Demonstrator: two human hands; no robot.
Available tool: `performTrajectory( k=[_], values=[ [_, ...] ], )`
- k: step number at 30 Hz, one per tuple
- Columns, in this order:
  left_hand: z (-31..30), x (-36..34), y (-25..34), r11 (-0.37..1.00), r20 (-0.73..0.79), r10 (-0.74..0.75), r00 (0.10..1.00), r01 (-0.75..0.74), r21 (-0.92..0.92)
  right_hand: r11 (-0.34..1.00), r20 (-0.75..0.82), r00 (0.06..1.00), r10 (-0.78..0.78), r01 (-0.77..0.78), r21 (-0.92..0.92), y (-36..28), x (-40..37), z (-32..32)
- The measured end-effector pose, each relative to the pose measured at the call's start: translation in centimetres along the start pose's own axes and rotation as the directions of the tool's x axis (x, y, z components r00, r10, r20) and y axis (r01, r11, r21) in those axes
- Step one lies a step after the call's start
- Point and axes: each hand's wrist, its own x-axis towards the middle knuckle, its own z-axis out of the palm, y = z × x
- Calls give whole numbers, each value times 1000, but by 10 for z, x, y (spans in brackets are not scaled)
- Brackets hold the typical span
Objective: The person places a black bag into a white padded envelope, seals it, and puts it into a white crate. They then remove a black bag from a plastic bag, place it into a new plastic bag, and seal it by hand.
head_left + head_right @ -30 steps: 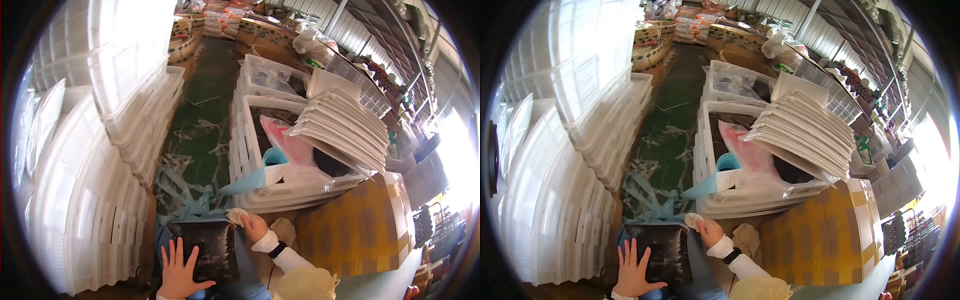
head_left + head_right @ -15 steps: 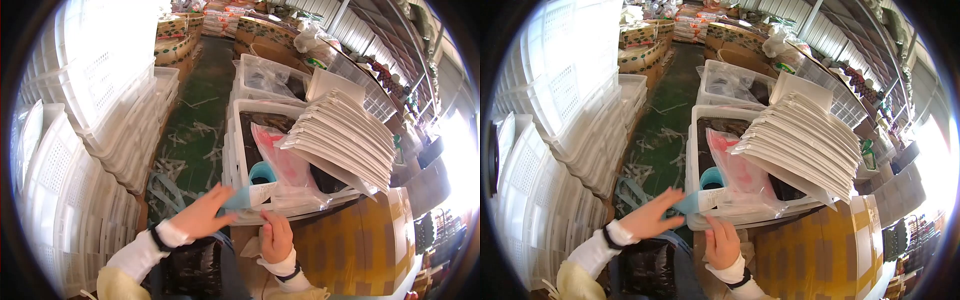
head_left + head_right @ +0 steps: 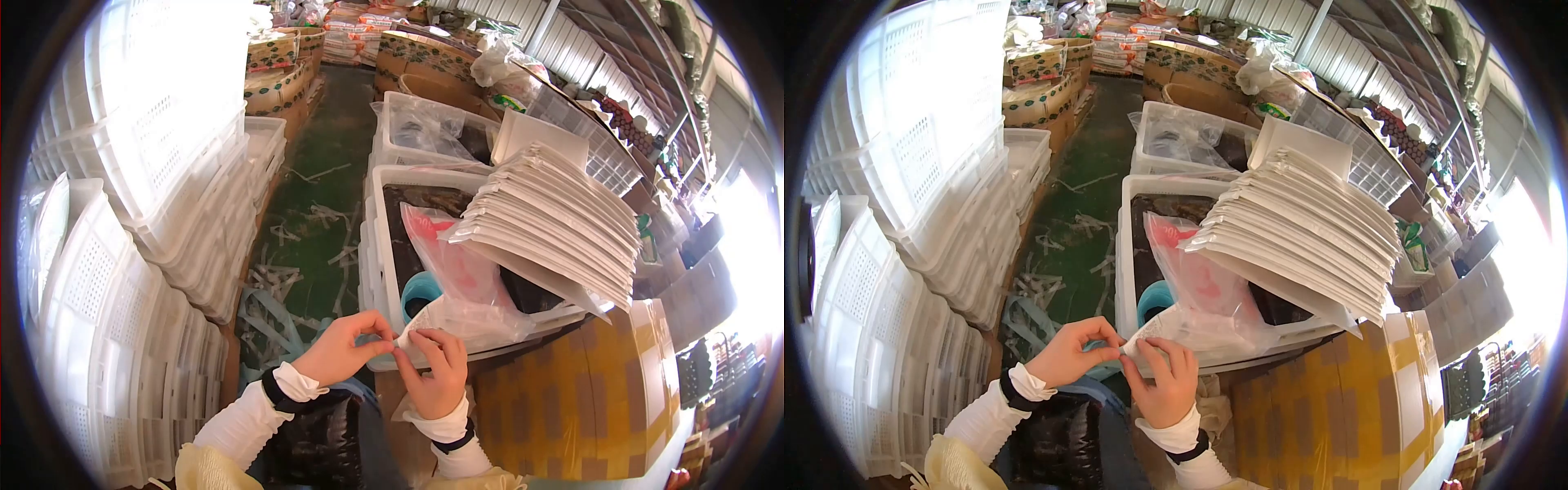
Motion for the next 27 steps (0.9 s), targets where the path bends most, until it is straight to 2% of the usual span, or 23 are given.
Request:
performTrajectory(
  k=[2, 6, 9, 11, 12, 13, 15, 16, 17, 18, 19, 21, 23, 27],
  values=[
    [1, -4, 1, 998, 19, 33, 999, -32, -48, 999, -9, 1000, -5, 6, 33, -5, -1, -3],
    [3, -10, 7, 996, 10, 75, 997, -75, 38, 995, -3, 1000, -4, 5, 98, -11, -1, -5],
    [-2, -14, 6, 988, -37, 101, 994, -96, 118, 971, -125, 967, 224, -209, 118, -4, -4, -11],
    [-12, -17, 0, 987, -82, 109, 991, -98, 130, 955, -332, 896, 295, -278, 99, -1, 0, -27],
    [-19, -18, -7, 971, -124, 142, 982, -114, 212, 957, -536, 794, 288, -252, 141, -6, 3, -34],
    [-30, -19, -10, 949, -211, 141, 967, -72, 306, 959, -704, 652, 281, -222, 178, -16, 5, -40],
    [-47, -29, -16, 884, -374, 127, 919, 66, 463, 977, -753, 639, 156, 10, 211, -48, 7, -48],
    [-52, -40, -12, 925, -447, 126, 885, 58, 376, 979, -602, 797, 40, 88, 182, -58, -2, -52],
    [-58, -49, -6, 955, -512, 123, 850, 39, 294, 949, -284, 940, -189, 249, 192, -64, -4, -57],
    [-66, -61, -12, 929, -500, 261, 826, -75, 362, 887, 59, 911, -408, 381, 261, -67, -8, -59],
    [-69, -76, 0, 961, -560, 144, 816, 18, 274, 821, 164, 822, -546, 485, 303, -73, -9, -46],
    [-79, -104, 0, 948, -578, 171, 798, 26, 317, 748, 181, 744, -644, 561, 356, -80, -22, -18],
    [-82, -132, -3, 952, -609, 122, 784, 82, 296, 670, 166, 667, -727, 634, 386, -82, -37, -1],
    [-78, -176, -6, 955, -661, 9, 750, 191, 229, 586, 263, 530, -806, 652, 480, -91, -61, 12]
  ],
)
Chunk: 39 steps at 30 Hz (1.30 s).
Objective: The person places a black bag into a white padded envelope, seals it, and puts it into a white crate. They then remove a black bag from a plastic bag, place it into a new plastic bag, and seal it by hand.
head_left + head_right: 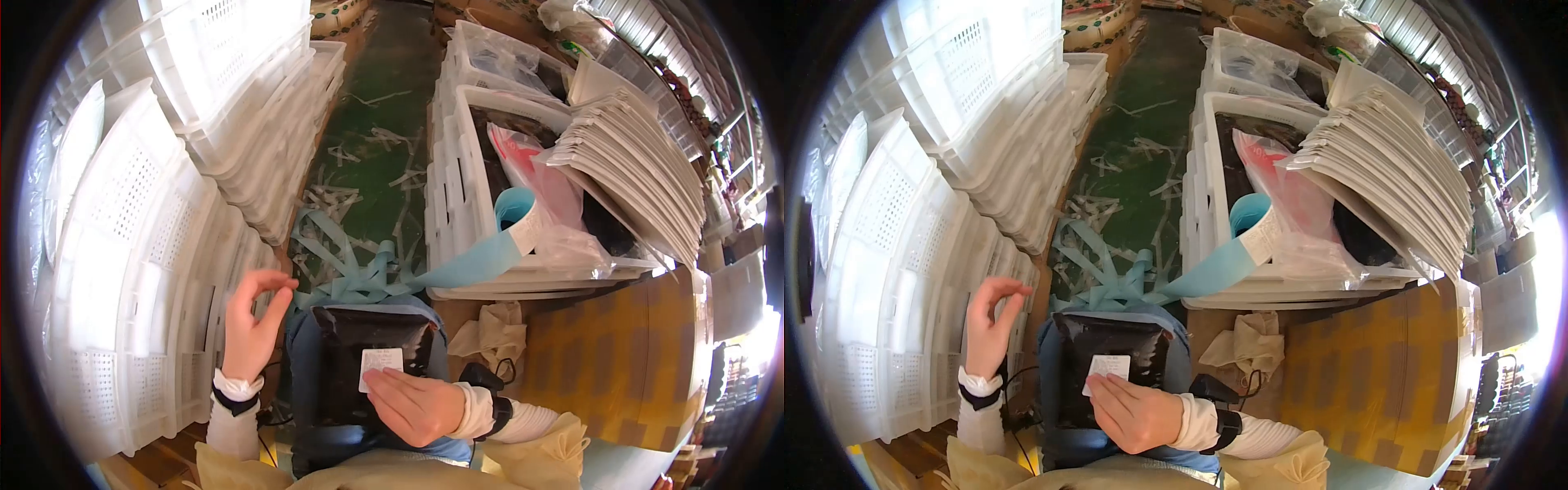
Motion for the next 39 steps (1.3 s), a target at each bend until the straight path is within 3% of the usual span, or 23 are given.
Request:
performTrajectory(
  k=[2, 3, 6, 7, 11, 13, 16, 17, 20, 22, 25, 28, 29, 32, 33, 36, 39],
  values=[
    [-5, -17, -8, 999, -29, -38, 999, 38, 18, 999, 79, 997, -15, 11, 48, -10, -10, 17],
    [-8, -25, -10, 998, -30, -47, 998, 49, 41, 999, 190, 982, 7, -17, 51, -19, -20, 25],
    [-6, -46, -6, 990, 20, -86, 996, 83, 118, 921, 258, 965, 53, -147, 360, -16, -38, 42],
    [-1, -52, -10, 993, 45, -32, 998, 26, 116, 936, 321, 947, 8, -120, 332, -5, -48, 48],
    [15, -67, -17, 945, 240, 200, 950, -252, 209, 925, 375, 872, 315, -370, 85, 12, -25, 24],
    [23, -68, -18, 877, 393, 309, 866, -419, 233, 891, 355, 903, 242, -352, 288, -3, -39, 38],
    [41, -78, -18, 743, 625, 255, 738, -563, 362, 835, 383, 923, 39, -240, 494, -36, -71, 45],
    [49, -82, -17, 611, 687, 211, 695, -643, 462, 859, 265, 963, 41, -170, 484, -38, -78, 40],
    [60, -95, -7, 607, 723, 149, 675, -639, 472, 792, 329, 919, 215, -362, 493, -26, -103, 9],
    [63, -112, -16, 575, 772, 196, 604, -709, 408, 879, 86, 894, 439, -448, 164, 0, -102, -34],
    [63, -127, -8, 623, 806, 245, 539, -724, 295, 742, -250, 780, 574, -625, -245, 51, -89, -89],
    [54, -135, -7, 642, 845, 237, 480, -730, 235, 590, -462, 682, 567, -728, -350, 95, -104, -107],
    [49, -132, -9, 661, 855, 242, 459, -723, 201, 572, -418, 662, 622, -749, -335, 108, -106, -111],
    [33, -112, -16, 648, 855, 241, 460, -732, 211, 527, -301, 601, 741, -797, -294, 134, -106, -119],
    [30, -104, -12, 690, 820, 182, 542, -664, 286, 518, -279, 584, 762, -809, -278, 138, -104, -118],
    [25, -71, -24, 524, 783, 143, 605, -717, 459, 489, -232, 524, 819, -850, -196, 152, -114, -109],
    [30, -47, 2, 547, 669, 119, 733, -611, 572, 451, -244, 479, 844, -878, -163, 158, -124, -96]
  ],
)
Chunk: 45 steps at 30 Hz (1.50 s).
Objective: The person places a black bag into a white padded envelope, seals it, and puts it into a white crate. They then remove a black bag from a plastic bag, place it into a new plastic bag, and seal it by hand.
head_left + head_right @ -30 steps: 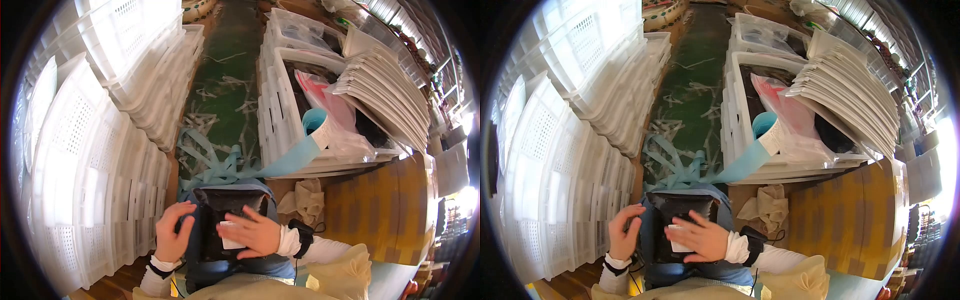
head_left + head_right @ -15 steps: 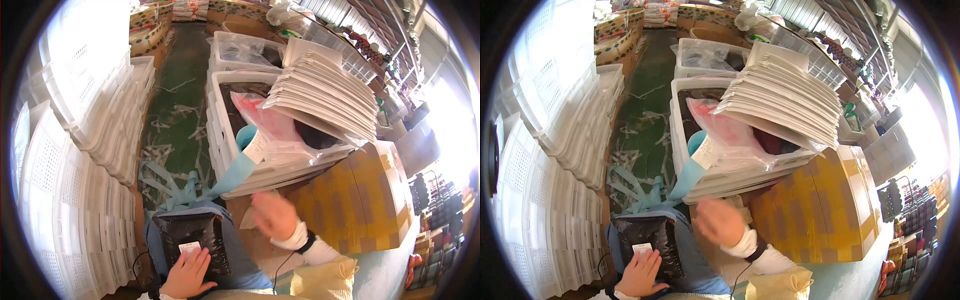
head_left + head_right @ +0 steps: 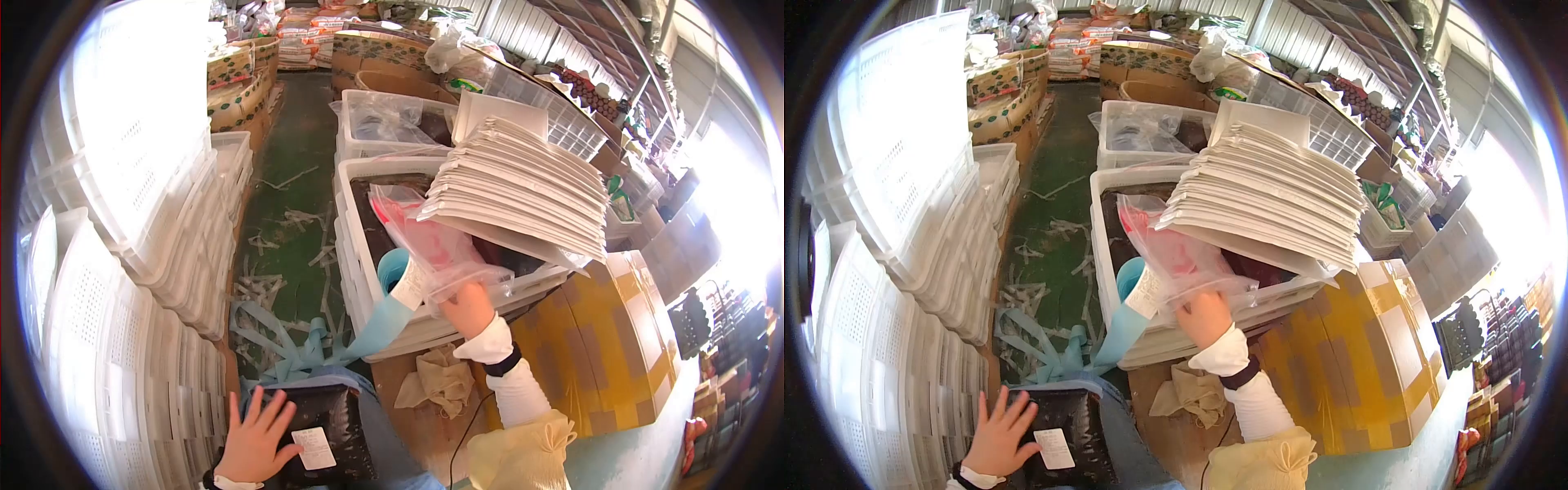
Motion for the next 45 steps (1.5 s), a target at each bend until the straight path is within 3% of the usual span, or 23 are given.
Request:
performTrajectory(
  k=[1, 2, 5, 7, 10, 13, 16, 19, 21, 25, 30, 37, 39, 41, 42, 45],
  values=[
    [-15, 8, 6, 998, -16, -61, 998, 61, 7, 1000, -9, 1000, 18, -18, -3, 0, -2, 3],
    [-40, 21, 15, 998, -78, 5, 997, 0, 69, 998, -48, 998, 39, -37, 53, 0, -3, 4],
    [-88, 59, 28, 980, -242, 167, 956, -187, -62, 983, -191, 980, 48, -13, 182, -6, -2, -4],
    [-102, 91, 44, 952, -282, 257, 924, -293, -93, 974, -335, 942, -23, 97, 206, -14, 0, -13],
    [-96, 140, 69, 891, -267, 406, 874, -443, -95, 924, -401, 914, 63, 99, 369, -8, -1, -10],
    [-70, 185, 89, 824, -308, 536, 786, -567, -11, 885, -265, 941, 212, -70, 459, 4, -2, -7],
    [-54, 219, 99, 791, -355, 605, 713, -590, 163, 744, -193, 937, 291, -95, 661, 3, 12, -12],
    [-43, 245, 99, 768, -408, 639, 652, -519, 375, 748, 40, 952, 302, -263, 610, 42, 14, 2],
    [-39, 255, 94, 743, -438, 666, 603, -488, 459, 800, -2, 977, 213, -173, 574, 30, 16, -3],
    [-35, 263, 86, 763, -453, 637, 623, -424, 488, 870, -181, 973, 142, -36, 492, 6, 23, -19],
    [-48, 267, 83, 851, -557, 522, 646, -353, 388, 934, -190, 981, 43, 28, 357, -18, 17, -47],
    [-37, 265, 70, 879, -531, 459, 712, -277, 389, 944, -280, 960, 2, 90, 316, -25, 9, -71],
    [-34, 265, 66, 852, -530, 506, 680, -297, 432, 964, -108, 991, -82, 106, 243, -11, 11, -64],
    [-32, 267, 69, 867, -569, 498, 654, -354, 351, 969, -14, 985, -172, 171, 178, -1, 16, -39],
    [-31, 266, 71, 871, -588, 491, 643, -382, 310, 975, 46, 989, -142, 132, 179, -8, 18, -39],
    [-38, 254, 83, 884, -604, 452, 657, -420, 205, 959, 90, 962, -259, 245, 143, 11, 28, -14]
  ],
)
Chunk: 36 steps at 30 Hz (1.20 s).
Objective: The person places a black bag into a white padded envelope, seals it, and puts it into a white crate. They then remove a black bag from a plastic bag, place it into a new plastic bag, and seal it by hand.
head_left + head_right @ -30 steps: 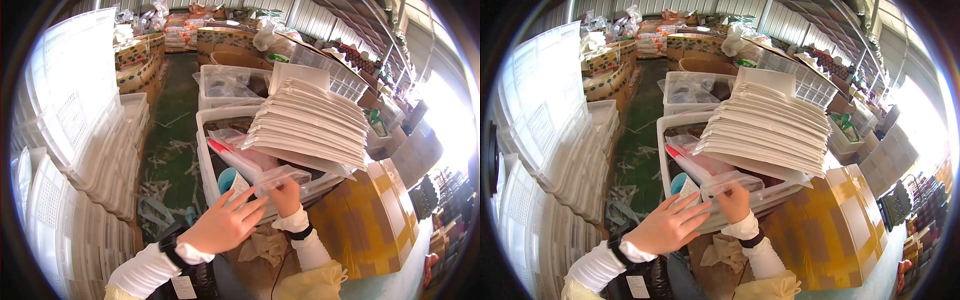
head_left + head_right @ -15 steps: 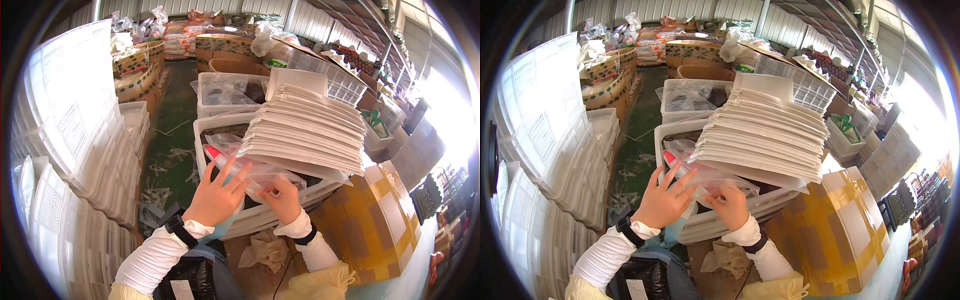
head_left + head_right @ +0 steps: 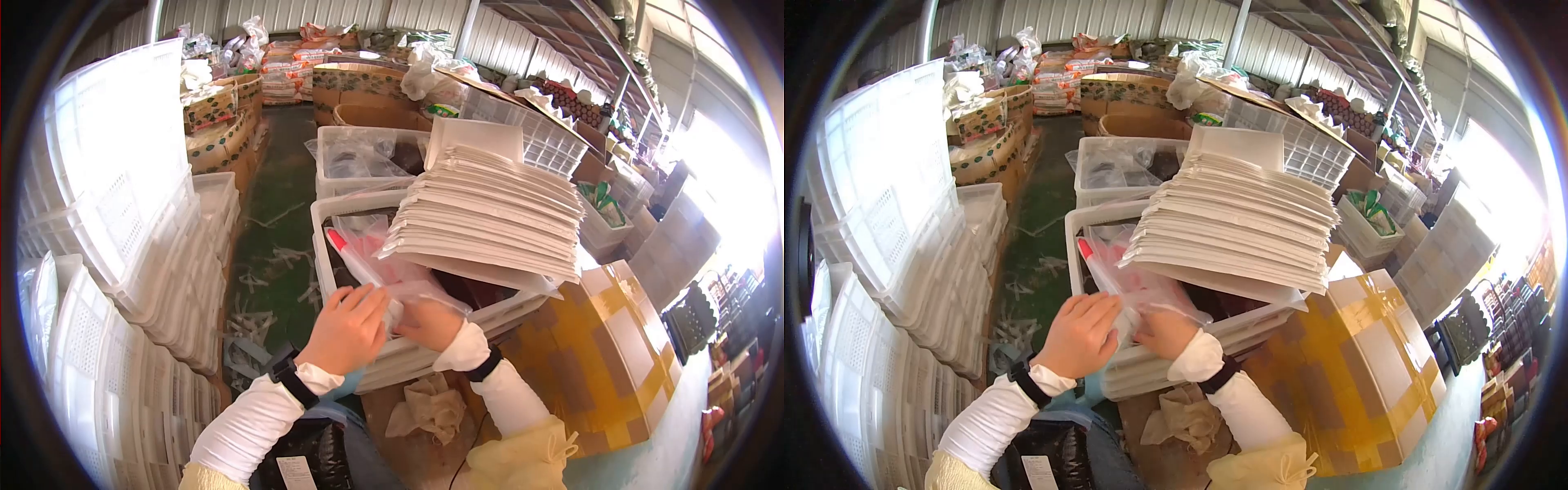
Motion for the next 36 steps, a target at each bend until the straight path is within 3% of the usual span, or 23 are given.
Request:
performTrajectory(
  k=[4, 7, 11, 14, 18, 21, 24, 27, 30, 33, 36],
  values=[
    [3, -17, 10, 996, 35, 60, 998, -62, 60, 970, 450, 884, 130, -18, -244, 33, 6, 10],
    [5, -23, 9, 996, 39, 68, 997, -70, 56, 985, 517, 853, 74, 17, -170, 31, 12, 3],
    [3, -21, 8, 1000, 34, 25, 999, -24, -8, 1000, 408, 913, -10, 16, -12, 25, 13, 7],
    [4, -20, 10, 998, 34, -7, 999, 9, -59, 996, 181, 984, 2, -18, 86, 25, 7, 21],
    [4, -19, 7, 998, 19, -29, 999, 30, -47, 995, -91, 996, -23, 31, 93, 19, 8, 25],
    [1, -21, 3, 999, 3, -24, 1000, 24, -42, 994, -68, 996, -63, 68, 80, 24, 9, 24],
    [-2, -24, 3, 997, -17, -41, 999, 40, -64, 969, -147, 985, 92, -54, 241, 0, 3, 18],
    [-4, -25, 2, 998, -14, -45, 999, 44, -39, 959, -174, 970, -167, 119, -259, -16, -3, 10],
    [-7, -24, 7, 999, -47, -37, 998, 36, -29, 996, -244, 969, -38, 18, -86, -18, -9, 7],
    [-10, -24, 12, 1000, -62, -25, 998, 24, -20, 988, -232, 969, -83, 110, 108, -22, -7, -5],
    [-17, -26, 15, 999, -57, -26, 998, 23, -49, 988, -163, 980, -113, 128, 83, -11, -16, -4]
  ],
)
